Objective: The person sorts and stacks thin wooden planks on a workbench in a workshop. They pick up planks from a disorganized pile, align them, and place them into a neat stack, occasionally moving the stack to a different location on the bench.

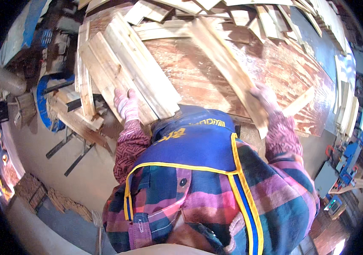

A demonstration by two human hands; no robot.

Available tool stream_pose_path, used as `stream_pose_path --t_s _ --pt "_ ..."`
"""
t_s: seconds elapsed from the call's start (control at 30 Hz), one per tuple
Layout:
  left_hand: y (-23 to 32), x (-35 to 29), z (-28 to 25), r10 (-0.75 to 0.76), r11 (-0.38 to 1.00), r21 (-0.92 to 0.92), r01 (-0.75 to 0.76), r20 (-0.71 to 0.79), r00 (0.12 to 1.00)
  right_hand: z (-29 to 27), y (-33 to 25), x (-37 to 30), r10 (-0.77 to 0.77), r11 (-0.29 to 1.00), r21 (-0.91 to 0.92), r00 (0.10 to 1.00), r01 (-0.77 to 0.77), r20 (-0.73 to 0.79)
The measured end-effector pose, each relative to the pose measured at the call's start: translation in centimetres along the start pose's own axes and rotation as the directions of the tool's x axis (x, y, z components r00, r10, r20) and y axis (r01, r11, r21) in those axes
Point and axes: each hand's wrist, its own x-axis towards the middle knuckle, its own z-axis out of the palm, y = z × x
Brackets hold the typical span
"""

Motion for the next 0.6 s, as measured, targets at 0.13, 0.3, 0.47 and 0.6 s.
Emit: stream_pose_path --t_s 0.13,0.3,0.47,0.6 --pt "-4.1 1.9 2.8 0.029 0.999 -0.006 -0.031 -0.210 0.977 -3.5 8.8 -11.4 0.438 0.742 0.665 0.808 -0.079 -0.393" --pt "-0.8 0.9 -1.5 -0.130 0.981 -0.149 0.128 -0.002 0.991 -8.7 25.0 -15.9 0.568 0.817 0.352 0.536 -0.456 -0.625" --pt "-3.3 -1.5 -1.0 -0.108 0.979 -0.171 0.108 0.007 0.994 -7.0 13.0 -2.6 0.179 0.973 0.028 0.671 -0.229 -0.719" --pt "-4.8 -5.8 1.1 -0.500 0.805 -0.372 0.461 -0.010 0.866 4.8 1.1 7.5 -0.114 0.842 0.482 0.953 0.243 -0.280"
